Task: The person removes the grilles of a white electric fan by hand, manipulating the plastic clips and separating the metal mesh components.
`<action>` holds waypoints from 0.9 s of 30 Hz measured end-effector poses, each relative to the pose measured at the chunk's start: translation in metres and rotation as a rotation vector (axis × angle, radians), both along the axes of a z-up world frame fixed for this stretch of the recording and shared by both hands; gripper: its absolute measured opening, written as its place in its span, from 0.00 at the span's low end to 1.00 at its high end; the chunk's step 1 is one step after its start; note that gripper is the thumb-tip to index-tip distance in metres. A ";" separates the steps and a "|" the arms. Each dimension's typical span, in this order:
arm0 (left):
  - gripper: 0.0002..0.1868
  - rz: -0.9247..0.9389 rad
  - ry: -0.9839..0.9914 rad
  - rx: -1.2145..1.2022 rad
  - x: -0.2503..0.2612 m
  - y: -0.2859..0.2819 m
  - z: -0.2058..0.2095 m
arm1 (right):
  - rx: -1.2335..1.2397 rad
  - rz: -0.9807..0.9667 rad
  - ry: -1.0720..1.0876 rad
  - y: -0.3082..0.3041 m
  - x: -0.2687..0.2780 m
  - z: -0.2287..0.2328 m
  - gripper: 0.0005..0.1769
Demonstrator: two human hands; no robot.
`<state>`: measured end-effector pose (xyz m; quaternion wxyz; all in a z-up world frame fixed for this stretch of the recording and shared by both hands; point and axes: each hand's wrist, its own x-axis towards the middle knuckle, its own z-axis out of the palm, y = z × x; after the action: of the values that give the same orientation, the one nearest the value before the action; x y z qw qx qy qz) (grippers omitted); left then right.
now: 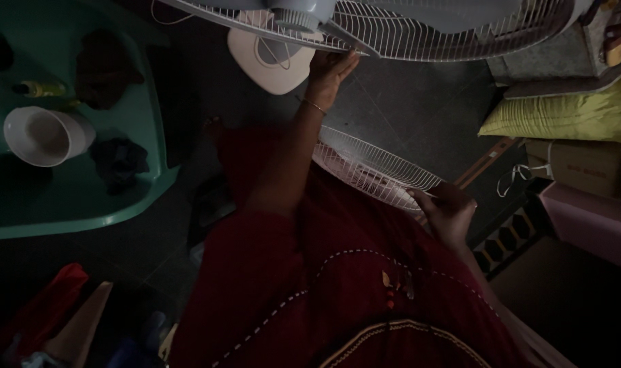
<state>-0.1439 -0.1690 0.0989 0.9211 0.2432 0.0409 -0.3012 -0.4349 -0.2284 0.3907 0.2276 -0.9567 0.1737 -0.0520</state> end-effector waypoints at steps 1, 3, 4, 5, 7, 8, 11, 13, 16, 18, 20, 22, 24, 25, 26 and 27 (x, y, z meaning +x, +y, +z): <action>0.26 0.001 0.000 -0.001 -0.001 -0.002 0.000 | -0.001 0.001 0.000 -0.001 -0.001 -0.002 0.15; 0.20 0.023 -0.030 0.183 -0.004 -0.004 0.002 | -0.107 0.009 0.009 0.000 -0.002 -0.006 0.20; 0.20 0.022 -0.029 0.183 -0.005 -0.005 0.003 | -0.107 0.008 0.009 0.000 -0.003 -0.007 0.20; 0.21 0.043 -0.010 0.211 -0.005 -0.006 0.005 | -0.061 -0.012 -0.012 0.001 -0.005 -0.008 0.19; 0.21 0.064 0.007 0.238 -0.006 -0.008 0.008 | -0.016 -0.032 -0.036 0.004 -0.007 -0.007 0.17; 0.20 0.069 0.037 0.241 -0.006 -0.009 0.009 | 0.079 -0.084 -0.032 0.005 -0.008 -0.007 0.17; 0.18 0.080 0.080 0.194 -0.010 -0.013 0.003 | 0.150 -0.151 0.003 0.007 -0.010 -0.006 0.18; 0.17 0.086 0.095 0.144 -0.010 -0.018 -0.002 | 0.126 -0.166 0.033 0.008 -0.008 -0.005 0.19; 0.13 0.014 0.136 -0.262 -0.010 -0.023 -0.003 | 0.109 -0.143 -0.013 0.011 -0.005 -0.002 0.18; 0.08 -0.092 0.204 -0.342 -0.011 -0.020 0.001 | 0.045 -0.058 -0.051 0.010 -0.003 0.001 0.17; 0.05 -0.124 0.142 -0.373 -0.014 -0.024 0.006 | 0.051 -0.069 -0.051 0.012 -0.003 0.002 0.16; 0.03 -0.155 0.080 -0.403 -0.017 -0.030 0.008 | 0.056 -0.078 -0.051 0.013 -0.004 0.002 0.16; 0.03 -0.088 0.096 -0.314 -0.020 -0.037 0.009 | 0.151 -0.149 -0.034 0.012 -0.006 0.001 0.16; 0.03 -0.091 0.097 -0.316 -0.021 -0.039 0.008 | 0.149 -0.151 -0.033 0.011 -0.008 0.000 0.16; 0.03 -0.076 0.074 -0.243 -0.021 -0.039 0.008 | 0.133 -0.168 -0.014 0.011 -0.010 0.000 0.16; 0.05 -0.062 0.051 -0.171 -0.021 -0.040 0.010 | 0.118 -0.184 0.005 0.011 -0.010 0.000 0.17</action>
<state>-0.1648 -0.2086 0.1085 0.9274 0.1571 0.0312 -0.3380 -0.4453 -0.2177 0.3904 0.2772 -0.9219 0.2641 -0.0598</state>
